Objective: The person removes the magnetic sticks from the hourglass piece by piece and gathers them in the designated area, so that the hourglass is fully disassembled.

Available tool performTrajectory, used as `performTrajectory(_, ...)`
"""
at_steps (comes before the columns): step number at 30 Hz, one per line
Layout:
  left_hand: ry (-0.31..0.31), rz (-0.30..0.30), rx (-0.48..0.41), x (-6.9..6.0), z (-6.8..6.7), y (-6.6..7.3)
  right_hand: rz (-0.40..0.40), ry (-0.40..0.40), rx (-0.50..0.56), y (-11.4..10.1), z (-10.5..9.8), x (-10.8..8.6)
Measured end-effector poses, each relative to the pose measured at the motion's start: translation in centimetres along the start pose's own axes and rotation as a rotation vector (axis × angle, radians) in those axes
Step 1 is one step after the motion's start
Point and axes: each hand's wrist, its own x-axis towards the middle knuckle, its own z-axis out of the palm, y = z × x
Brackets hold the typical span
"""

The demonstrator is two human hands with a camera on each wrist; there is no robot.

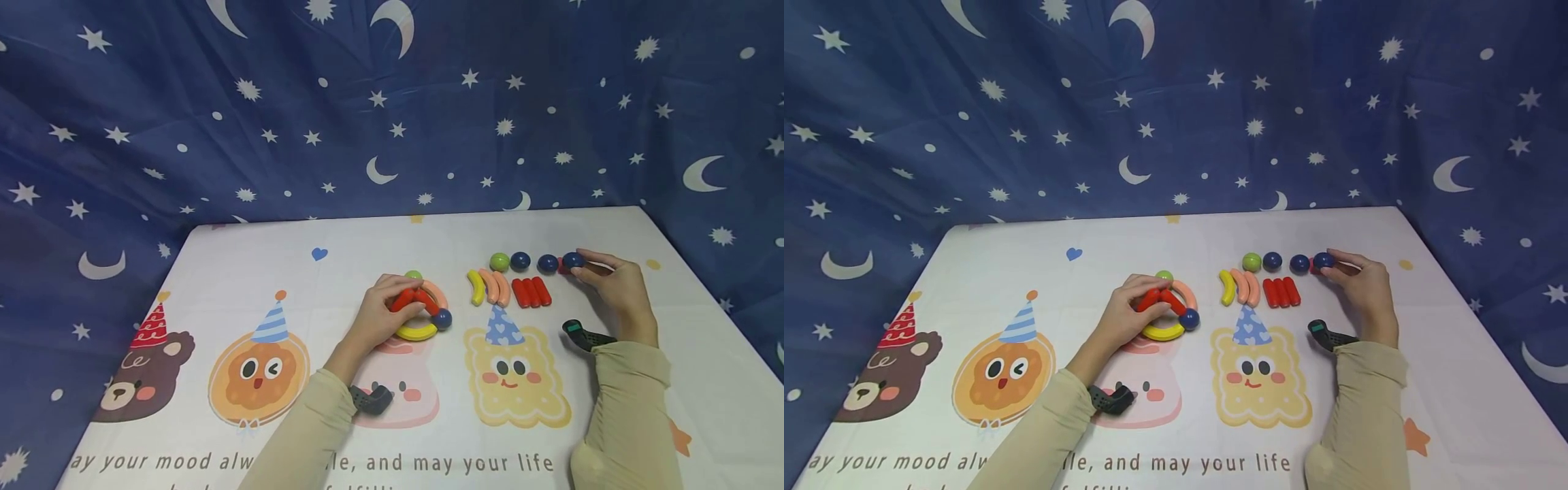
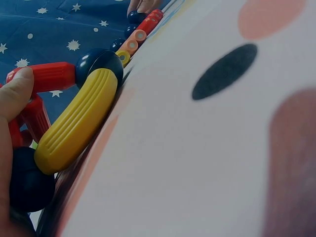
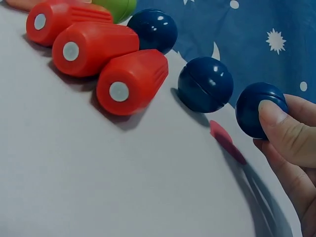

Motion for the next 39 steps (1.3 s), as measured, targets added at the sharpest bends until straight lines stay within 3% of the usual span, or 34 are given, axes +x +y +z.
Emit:
performTrajectory(11,-0.001,-0.021,-0.009,-0.1,0.0,0.0,-0.036,0.001,-0.049,0.0,0.5,0.3)
performTrajectory(20,-0.003,-0.019,-0.025,0.0,0.1,0.0,0.013,-0.022,-0.058,0.5,1.0,0.7)
performTrajectory(39,-0.009,-0.045,-0.004,0.0,0.0,0.0,-0.018,-0.074,-0.073,0.2,1.9,1.2)
